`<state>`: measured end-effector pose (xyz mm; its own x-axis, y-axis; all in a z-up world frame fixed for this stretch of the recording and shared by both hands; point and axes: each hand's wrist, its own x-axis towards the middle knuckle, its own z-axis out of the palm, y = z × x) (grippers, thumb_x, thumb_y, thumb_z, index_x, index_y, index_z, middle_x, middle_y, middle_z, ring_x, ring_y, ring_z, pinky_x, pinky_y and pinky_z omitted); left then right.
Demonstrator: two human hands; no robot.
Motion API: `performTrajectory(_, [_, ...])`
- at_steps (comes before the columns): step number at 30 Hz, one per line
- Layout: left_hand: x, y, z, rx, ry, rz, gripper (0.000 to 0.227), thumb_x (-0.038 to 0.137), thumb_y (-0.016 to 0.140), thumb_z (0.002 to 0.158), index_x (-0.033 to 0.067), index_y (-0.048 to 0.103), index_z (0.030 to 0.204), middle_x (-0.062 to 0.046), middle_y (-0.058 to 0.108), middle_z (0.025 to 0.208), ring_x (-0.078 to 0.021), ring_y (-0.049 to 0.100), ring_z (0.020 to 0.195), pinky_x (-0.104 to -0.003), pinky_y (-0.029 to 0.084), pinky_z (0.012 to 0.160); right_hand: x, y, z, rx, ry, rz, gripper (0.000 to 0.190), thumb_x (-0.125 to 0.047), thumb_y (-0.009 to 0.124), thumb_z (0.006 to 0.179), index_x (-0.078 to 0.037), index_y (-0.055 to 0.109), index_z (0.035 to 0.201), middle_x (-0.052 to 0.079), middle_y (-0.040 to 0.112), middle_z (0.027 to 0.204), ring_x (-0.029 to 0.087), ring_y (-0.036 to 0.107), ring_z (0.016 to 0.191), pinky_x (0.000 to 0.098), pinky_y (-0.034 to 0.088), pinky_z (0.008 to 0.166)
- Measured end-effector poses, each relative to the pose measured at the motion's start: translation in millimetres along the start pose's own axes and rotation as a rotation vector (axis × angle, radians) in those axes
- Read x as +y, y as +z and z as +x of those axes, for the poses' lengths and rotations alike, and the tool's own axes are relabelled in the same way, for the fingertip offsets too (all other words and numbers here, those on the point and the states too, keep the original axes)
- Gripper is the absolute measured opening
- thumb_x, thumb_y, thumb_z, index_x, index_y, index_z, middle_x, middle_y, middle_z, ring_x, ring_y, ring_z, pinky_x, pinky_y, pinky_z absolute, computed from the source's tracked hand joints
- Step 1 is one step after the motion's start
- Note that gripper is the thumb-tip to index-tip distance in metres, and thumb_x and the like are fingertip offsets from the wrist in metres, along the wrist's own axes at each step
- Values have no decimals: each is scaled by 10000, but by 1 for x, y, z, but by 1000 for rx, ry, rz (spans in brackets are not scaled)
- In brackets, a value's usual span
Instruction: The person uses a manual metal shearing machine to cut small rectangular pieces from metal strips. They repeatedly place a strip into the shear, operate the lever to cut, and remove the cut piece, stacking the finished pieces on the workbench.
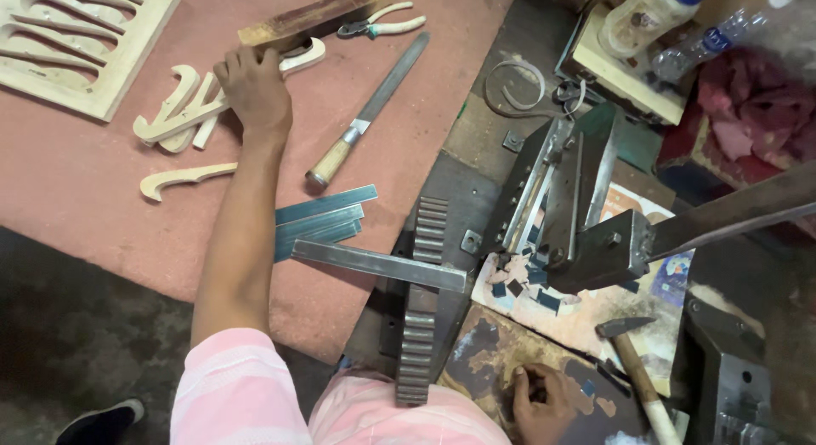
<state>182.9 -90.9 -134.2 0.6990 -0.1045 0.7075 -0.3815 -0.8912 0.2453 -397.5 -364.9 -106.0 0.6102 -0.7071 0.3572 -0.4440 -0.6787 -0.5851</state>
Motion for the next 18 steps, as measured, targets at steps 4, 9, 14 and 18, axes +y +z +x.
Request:
performTrajectory(4, [-3, 6, 4, -82, -65, 4, 274, 60, 729, 898, 42, 686, 1168, -137, 620, 1116, -307, 572, 1053, -453, 392, 927, -6, -5, 3, -18, 22, 1, 114, -67, 806, 817, -41, 743, 908, 58, 699, 814, 110, 623, 597, 249, 479, 545])
performTrajectory(9, [3, -8, 9, -28, -61, -26, 469, 79, 750, 827, 31, 652, 1282, -160, 606, 1215, -300, 535, 1134, -450, 385, 954, -14, -7, 7, -14, -153, -73, 142, -71, 823, 779, -45, 751, 898, 68, 689, 804, 140, 611, 606, 269, 479, 564])
performTrajectory(14, [-21, -54, -12, -299, -425, -60, 362, 173, 767, 845, 66, 709, 1187, -186, 577, 1267, -333, 436, 1203, -539, 287, 1016, -10, -12, 3, 2, -128, -43, 120, -83, 818, 815, -58, 746, 908, 64, 691, 824, 136, 625, 638, 264, 491, 569])
performTrajectory(18, [-54, -100, -44, -218, -246, -35, 280, 81, 727, 863, 135, 790, 1130, -136, 667, 1138, -338, 510, 1128, -526, 292, 987, -16, -11, 1, 32, -259, -107, 156, -74, 814, 805, -69, 738, 940, 62, 674, 818, 176, 621, 724, 298, 486, 672])
